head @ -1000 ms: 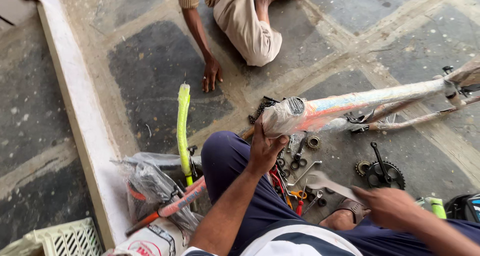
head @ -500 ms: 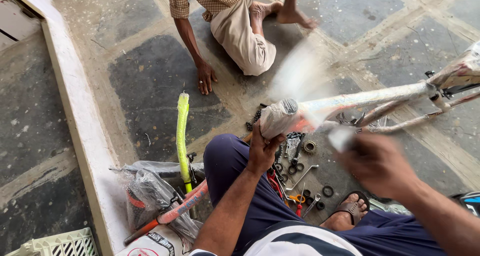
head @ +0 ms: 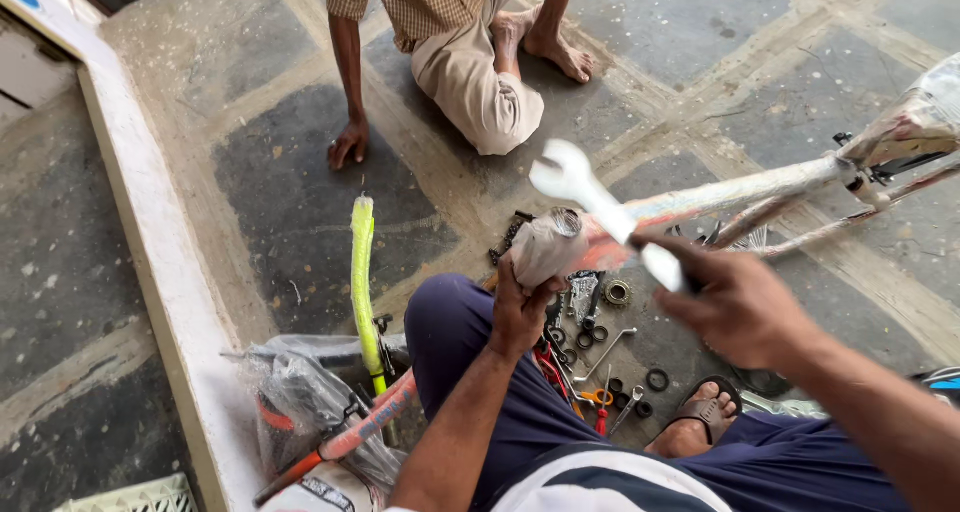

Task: The person uses a screwdriver to cut and remove plastic wrapping from a bicycle frame. They then peel off the remaining plastic by hand to reveal the frame underneath.

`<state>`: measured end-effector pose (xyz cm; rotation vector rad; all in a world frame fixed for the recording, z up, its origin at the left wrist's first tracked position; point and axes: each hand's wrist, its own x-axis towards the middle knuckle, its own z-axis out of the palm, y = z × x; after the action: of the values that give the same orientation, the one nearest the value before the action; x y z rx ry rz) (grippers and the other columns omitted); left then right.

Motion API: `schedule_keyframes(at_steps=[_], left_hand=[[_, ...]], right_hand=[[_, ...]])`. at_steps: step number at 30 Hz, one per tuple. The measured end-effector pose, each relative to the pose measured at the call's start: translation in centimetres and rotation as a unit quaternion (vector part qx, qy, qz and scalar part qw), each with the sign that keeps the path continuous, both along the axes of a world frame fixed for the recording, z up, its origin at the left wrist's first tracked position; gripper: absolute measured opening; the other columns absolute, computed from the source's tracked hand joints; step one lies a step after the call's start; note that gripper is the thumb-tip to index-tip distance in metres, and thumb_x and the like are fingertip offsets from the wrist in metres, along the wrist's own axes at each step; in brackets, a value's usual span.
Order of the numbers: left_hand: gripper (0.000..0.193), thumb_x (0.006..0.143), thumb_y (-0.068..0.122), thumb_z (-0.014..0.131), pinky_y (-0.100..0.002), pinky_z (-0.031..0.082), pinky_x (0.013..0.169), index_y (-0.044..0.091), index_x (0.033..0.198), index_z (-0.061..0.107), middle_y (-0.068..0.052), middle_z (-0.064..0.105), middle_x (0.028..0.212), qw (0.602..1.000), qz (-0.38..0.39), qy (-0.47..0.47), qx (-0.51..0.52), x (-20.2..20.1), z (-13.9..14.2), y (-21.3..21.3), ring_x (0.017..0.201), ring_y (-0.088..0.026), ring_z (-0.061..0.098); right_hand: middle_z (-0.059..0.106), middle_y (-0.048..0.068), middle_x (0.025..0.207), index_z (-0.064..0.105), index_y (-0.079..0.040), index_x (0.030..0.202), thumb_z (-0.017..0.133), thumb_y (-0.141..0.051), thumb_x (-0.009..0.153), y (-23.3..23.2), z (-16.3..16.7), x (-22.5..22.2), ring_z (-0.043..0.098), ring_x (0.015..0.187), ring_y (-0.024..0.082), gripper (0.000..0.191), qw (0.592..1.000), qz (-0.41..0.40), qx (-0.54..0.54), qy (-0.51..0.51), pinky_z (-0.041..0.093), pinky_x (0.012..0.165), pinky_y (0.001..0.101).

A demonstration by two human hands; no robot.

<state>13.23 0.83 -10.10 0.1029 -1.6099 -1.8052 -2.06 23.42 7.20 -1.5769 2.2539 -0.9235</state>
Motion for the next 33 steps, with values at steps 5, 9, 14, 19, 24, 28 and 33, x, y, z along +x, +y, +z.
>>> schedule_keyframes(at_steps=[5,9,14,19,24,28,33], left_hand=[[0.061,0.101,0.032,0.071,-0.033,0.061,0.089,0.006,0.145,0.038,-0.009,0.066,0.121,0.995,0.049,-0.026,-0.085,0.0,-0.5,0.0,0.104,-0.017,0.07],[0.061,0.101,0.029,0.071,-0.034,0.062,0.088,0.008,0.147,0.037,-0.009,0.068,0.117,0.999,0.016,-0.014,-0.048,-0.3,-0.6,-0.1,0.101,-0.017,0.07],[0.059,0.103,0.028,0.069,-0.037,0.065,0.09,0.008,0.145,0.033,-0.011,0.067,0.122,0.998,0.002,-0.04,-0.043,-0.6,-1.0,-0.5,0.105,-0.019,0.072],[0.059,0.103,0.029,0.067,-0.035,0.066,0.087,0.01,0.147,0.032,-0.009,0.072,0.113,0.994,0.026,-0.041,-0.096,-0.3,-1.6,0.0,0.102,-0.018,0.076],[0.059,0.102,0.028,0.068,-0.038,0.065,0.089,0.008,0.146,0.035,-0.011,0.068,0.121,0.999,0.002,-0.021,-0.027,-0.1,-1.1,-0.1,0.103,-0.019,0.073],[0.059,0.102,0.028,0.068,-0.036,0.063,0.088,0.007,0.145,0.034,-0.011,0.068,0.121,0.993,0.031,-0.057,-0.095,0.0,-0.8,0.4,0.105,-0.019,0.072],[0.058,0.101,0.029,0.07,-0.035,0.066,0.087,0.008,0.144,0.037,-0.008,0.074,0.11,0.993,0.022,-0.056,-0.102,-0.3,-0.6,0.0,0.1,-0.017,0.077]], right_hand=[[0.065,0.005,0.076,0.065,-0.005,0.101,0.064,-0.026,0.109,2.3,3.4,-1.0,0.061,0.061,0.014,0.022,0.937,-0.144,-0.287,-0.137,0.051,0.057,0.034],[0.065,0.004,0.077,0.064,-0.006,0.102,0.063,-0.025,0.108,-0.2,1.5,2.0,0.06,0.062,0.014,0.02,0.993,-0.109,-0.039,-0.035,0.051,0.058,0.0332],[0.064,0.003,0.078,0.064,-0.007,0.102,0.061,-0.024,0.107,0.1,2.3,1.3,0.059,0.063,0.013,0.017,0.996,-0.056,-0.028,-0.057,0.051,0.059,0.0321],[0.064,0.002,0.079,0.064,-0.009,0.103,0.06,-0.023,0.105,1.3,4.0,0.4,0.059,0.064,0.012,0.015,0.94,-0.145,-0.3,-0.08,0.05,0.059,0.031],[0.063,0.001,0.08,0.063,-0.01,0.103,0.058,-0.021,0.104,-0.9,0.6,1.5,0.058,0.065,0.012,0.013,0.995,-0.008,0.101,0.014,0.05,0.06,0.0299],[0.063,0.0,0.081,0.063,-0.01,0.103,0.057,-0.02,0.103,4.1,1.0,-2.3,0.057,0.066,0.011,0.011,0.964,-0.131,-0.199,-0.115,0.049,0.061,0.0291],[0.062,-0.002,0.082,0.063,-0.012,0.104,0.055,-0.019,0.102,4.3,-5.0,-3.2,0.056,0.067,0.011,0.011,0.975,-0.131,-0.178,-0.037,0.049,0.061,0.028]])
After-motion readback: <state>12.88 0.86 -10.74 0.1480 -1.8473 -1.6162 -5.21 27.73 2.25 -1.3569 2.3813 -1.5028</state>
